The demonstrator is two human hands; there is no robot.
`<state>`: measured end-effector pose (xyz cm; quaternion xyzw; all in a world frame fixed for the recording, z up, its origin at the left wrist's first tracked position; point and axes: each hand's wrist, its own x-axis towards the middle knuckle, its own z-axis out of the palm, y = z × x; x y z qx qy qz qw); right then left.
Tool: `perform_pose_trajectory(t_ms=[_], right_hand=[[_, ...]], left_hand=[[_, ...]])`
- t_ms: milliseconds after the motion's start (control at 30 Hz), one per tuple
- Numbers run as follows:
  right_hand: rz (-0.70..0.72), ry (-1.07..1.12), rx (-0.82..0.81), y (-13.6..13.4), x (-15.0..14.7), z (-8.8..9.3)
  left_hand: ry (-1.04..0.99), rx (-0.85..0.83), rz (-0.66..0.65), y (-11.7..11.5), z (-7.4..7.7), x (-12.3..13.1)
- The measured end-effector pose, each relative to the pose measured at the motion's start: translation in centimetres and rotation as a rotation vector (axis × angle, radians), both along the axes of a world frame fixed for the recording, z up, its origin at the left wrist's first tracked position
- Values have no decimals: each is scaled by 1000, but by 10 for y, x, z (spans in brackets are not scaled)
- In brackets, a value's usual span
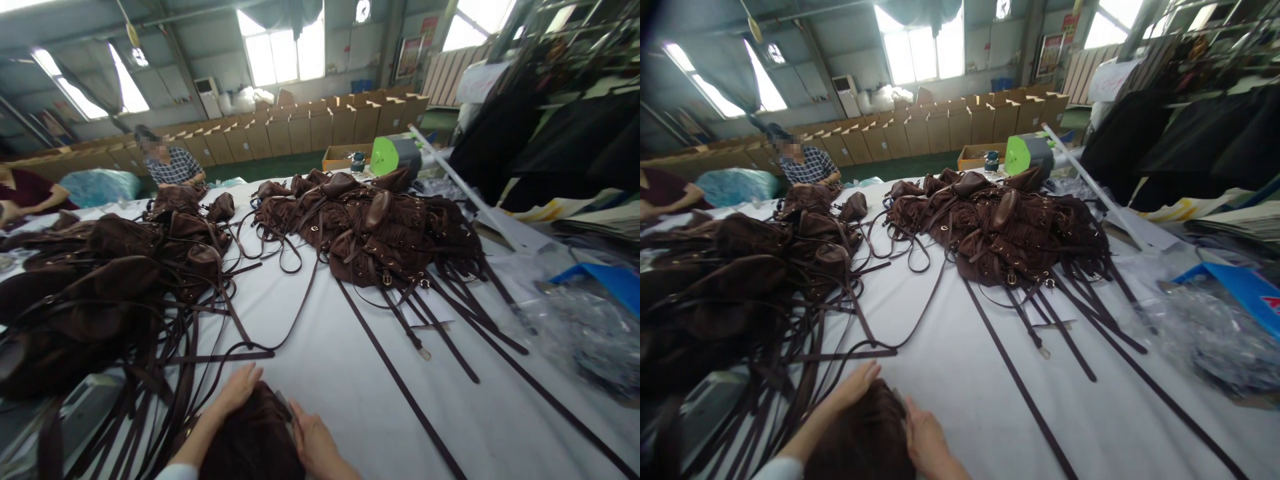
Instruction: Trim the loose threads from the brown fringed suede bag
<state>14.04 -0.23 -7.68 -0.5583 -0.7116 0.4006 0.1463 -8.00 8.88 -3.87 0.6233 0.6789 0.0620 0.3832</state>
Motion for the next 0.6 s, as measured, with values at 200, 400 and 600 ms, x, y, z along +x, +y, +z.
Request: perform_pose_trajectory(t_ms=[200, 400, 600], right_hand=[[-71, -484, -1, 4, 19, -15], [-139, -411, 39, 50, 17, -11], [-218, -239, 118, 135, 14, 28]], left_hand=[[-84, -154, -123, -31, -11, -15], [-200, -125, 10, -4, 17, -18], [-613, -151, 349, 34, 68, 12]])
